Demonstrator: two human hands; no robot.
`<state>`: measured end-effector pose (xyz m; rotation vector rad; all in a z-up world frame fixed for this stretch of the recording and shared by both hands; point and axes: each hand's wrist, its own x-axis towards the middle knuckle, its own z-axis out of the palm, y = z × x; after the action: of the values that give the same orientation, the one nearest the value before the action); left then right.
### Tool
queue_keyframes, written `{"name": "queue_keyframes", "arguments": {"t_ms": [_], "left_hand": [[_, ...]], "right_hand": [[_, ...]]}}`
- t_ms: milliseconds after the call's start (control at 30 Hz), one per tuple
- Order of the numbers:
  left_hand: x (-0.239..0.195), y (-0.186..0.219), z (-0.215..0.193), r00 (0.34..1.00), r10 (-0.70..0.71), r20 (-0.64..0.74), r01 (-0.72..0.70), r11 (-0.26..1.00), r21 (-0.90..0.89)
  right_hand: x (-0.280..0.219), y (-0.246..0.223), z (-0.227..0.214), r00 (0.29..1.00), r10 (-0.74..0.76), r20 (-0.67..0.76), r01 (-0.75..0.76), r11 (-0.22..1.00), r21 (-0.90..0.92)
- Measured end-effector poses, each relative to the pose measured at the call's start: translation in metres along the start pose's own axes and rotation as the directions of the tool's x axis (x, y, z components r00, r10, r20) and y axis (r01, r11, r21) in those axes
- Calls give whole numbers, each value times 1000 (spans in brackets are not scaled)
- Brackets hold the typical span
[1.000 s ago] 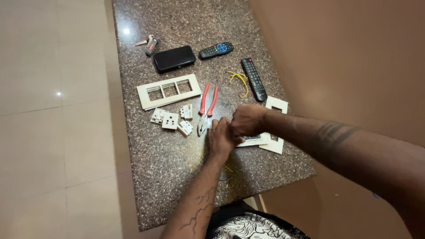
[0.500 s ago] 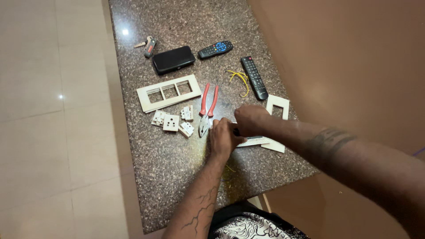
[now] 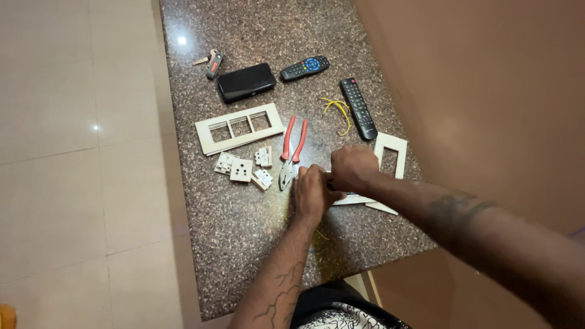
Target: The person assembles an electrical switchboard by inserting switches and sockets into a plastic frame and tightening them using a screwdriver.
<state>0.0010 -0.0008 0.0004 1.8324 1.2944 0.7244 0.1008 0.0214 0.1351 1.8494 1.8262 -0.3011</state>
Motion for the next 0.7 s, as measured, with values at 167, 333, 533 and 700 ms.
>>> {"name": "queue_keyframes", "arguments": {"t_ms": [167, 333, 533, 700], "left_hand": [[3, 1, -1, 999, -14, 30, 13, 1000, 22], [2, 8, -8, 990, -125, 70, 121, 991, 53], [6, 9, -9, 988, -97, 124, 79, 986, 144], [5, 1, -7, 996, 8, 93, -16, 996, 88]], "right_hand": [[8, 10, 5, 995, -7, 104, 3, 999, 46], [20, 21, 16, 803, -578, 145, 587, 728, -355], [15, 11, 9, 811, -551, 198, 580, 713, -394], [2, 4, -1, 923, -374, 90, 384, 882, -272]]}}
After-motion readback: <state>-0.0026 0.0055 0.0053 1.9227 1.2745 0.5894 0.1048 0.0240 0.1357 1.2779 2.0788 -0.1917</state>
